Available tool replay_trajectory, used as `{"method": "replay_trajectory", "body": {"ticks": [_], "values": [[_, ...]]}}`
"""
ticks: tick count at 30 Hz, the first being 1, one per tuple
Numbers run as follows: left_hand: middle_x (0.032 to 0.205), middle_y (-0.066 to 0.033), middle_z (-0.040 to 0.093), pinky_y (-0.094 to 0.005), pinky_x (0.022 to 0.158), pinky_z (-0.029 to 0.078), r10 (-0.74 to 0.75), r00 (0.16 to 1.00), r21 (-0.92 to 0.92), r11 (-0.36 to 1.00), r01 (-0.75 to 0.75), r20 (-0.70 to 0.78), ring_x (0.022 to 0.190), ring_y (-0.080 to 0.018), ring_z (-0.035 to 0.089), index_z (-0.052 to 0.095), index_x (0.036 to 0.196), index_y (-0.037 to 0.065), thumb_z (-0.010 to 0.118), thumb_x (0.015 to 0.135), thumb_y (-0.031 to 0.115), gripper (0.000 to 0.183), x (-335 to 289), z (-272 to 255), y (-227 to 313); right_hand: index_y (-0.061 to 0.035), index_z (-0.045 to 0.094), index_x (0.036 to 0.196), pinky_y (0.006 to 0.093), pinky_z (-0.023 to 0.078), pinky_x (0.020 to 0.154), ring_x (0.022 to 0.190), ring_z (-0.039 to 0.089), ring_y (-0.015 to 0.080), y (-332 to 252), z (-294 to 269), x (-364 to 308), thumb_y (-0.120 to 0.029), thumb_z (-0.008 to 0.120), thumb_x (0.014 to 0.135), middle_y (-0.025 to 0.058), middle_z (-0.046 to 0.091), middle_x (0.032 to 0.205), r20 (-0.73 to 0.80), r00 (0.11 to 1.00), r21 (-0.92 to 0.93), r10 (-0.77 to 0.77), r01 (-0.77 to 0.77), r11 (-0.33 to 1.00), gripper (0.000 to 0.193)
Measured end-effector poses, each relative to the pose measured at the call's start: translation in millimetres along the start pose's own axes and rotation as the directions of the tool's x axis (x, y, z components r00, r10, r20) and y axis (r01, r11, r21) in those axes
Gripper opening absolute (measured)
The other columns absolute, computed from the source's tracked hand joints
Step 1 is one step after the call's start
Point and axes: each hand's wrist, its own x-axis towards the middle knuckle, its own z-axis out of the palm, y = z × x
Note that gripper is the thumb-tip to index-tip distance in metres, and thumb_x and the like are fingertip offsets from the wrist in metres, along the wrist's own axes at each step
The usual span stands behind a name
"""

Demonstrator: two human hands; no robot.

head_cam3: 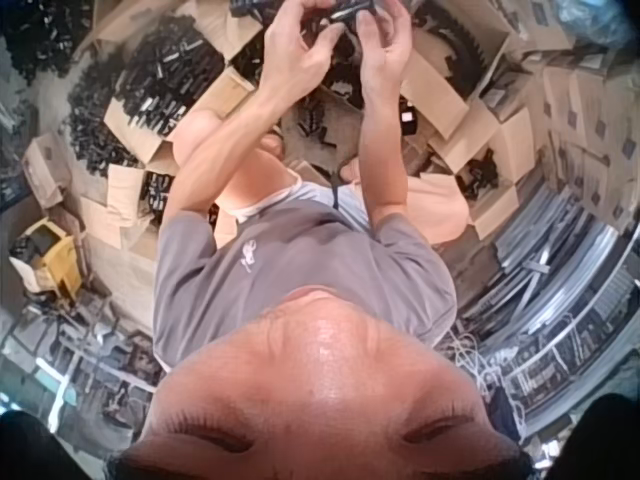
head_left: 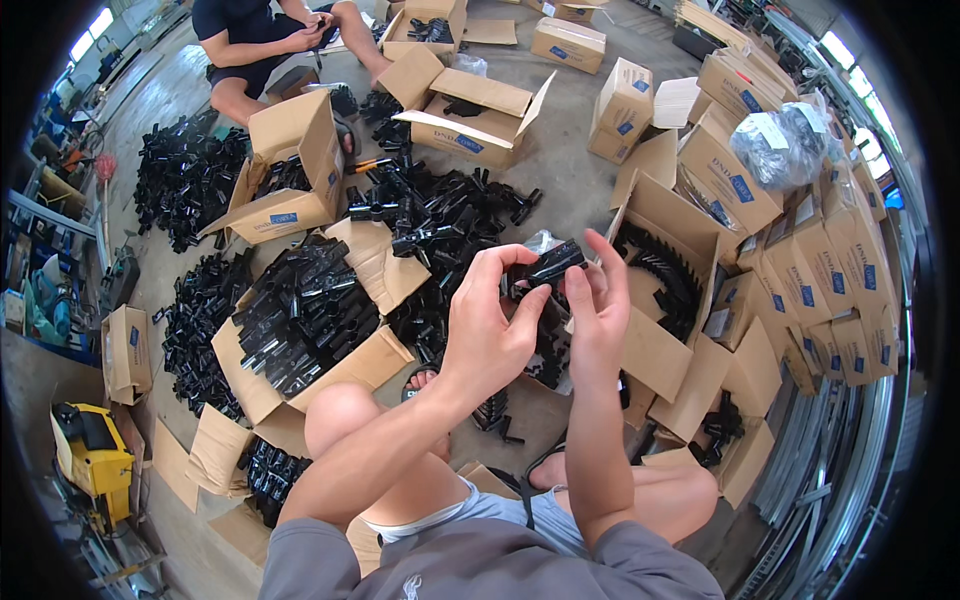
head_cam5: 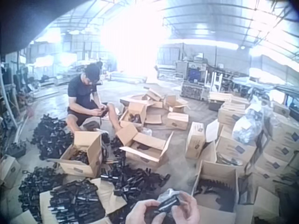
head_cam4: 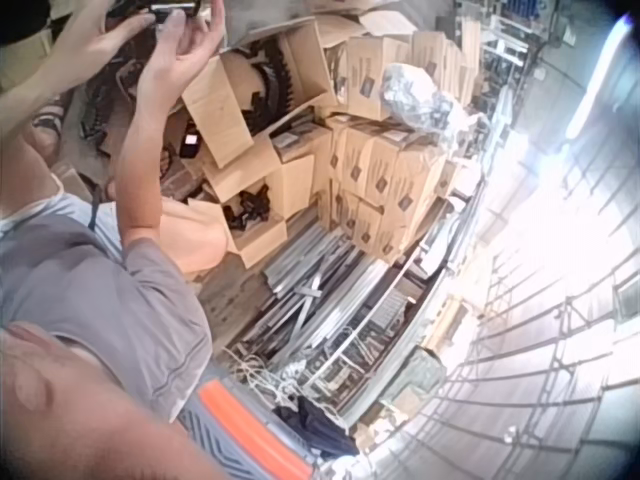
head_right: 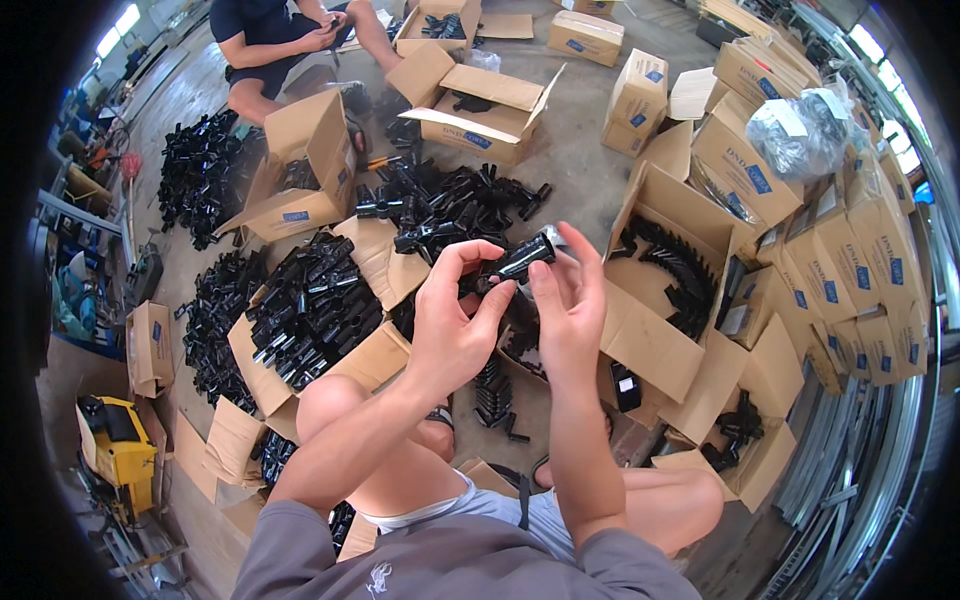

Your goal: The person takes black plastic components from a box and inserts a small metal piece into each one by hand while sitting on the floor.

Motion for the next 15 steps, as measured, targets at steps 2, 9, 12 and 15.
{"method": "replay_trajectory", "body": {"ticks": [2, 9, 12, 15], "values": [[0.112, -0.0093, 0.063, -0.027, 0.086, 0.058, 0.023, 0.997, 0.064, 0.998, -0.027, 0.067, 0.11, -0.0147, 0.061, 0.056, 0.127, -0.001, 0.073, 0.09, -0.004, 0.04, 4, -2, 0, 0.0005, 0.056, 0.138, 0.0297, 0.057, 0.088, 0.096, 0.069, 0.0129, -6, -10, 10, -0.017, 0.065, 0.103, 0.0074, 0.07, 0.11, 0.187, 0.975, 0.067, 0.121, -0.136, 0.988, 0.04], [0.122, -0.0073, 0.066, -0.0319, 0.098, 0.053, -0.257, 0.939, -0.352, 0.878, 0.325, 0.227, 0.113, -0.0135, 0.062, 0.052, 0.138, 0.001, 0.081, 0.086, 0.003, 0.06, 0, 5, -4, 0.0001, 0.058, 0.133, 0.0306, 0.061, 0.082, 0.096, 0.072, 0.0158, 8, -23, 9, -0.022, 0.064, 0.105, 0.0087, 0.071, 0.113, 0.137, 0.976, 0.313, 0.17, -0.206, 0.927, 0.037], [0.11, -0.0035, 0.07, -0.0275, 0.092, 0.052, -0.373, 0.847, -0.335, 0.798, 0.501, 0.378, 0.101, -0.0098, 0.065, 0.062, 0.124, 0.003, 0.081, 0.088, 0.005, 0.041, -8, 8, -16, -0.0008, 0.057, 0.132, 0.0311, 0.061, 0.082, 0.097, 0.072, 0.0173, 14, -25, 5, -0.023, 0.063, 0.105, 0.0096, 0.071, 0.115, 0.118, 0.951, 0.392, 0.285, -0.308, 0.867, 0.035], [0.105, -0.0024, 0.072, -0.0271, 0.091, 0.053, -0.361, 0.856, -0.338, 0.806, 0.486, 0.37, 0.098, -0.0086, 0.066, 0.065, 0.12, 0.002, 0.08, 0.088, 0.004, 0.035, -7, 9, -17, -0.0005, 0.055, 0.133, 0.0316, 0.061, 0.083, 0.097, 0.073, 0.018, 16, -24, 3, -0.021, 0.062, 0.106, 0.0109, 0.071, 0.116, 0.019, 0.946, 0.437, 0.324, -0.299, 0.848, 0.035]]}}
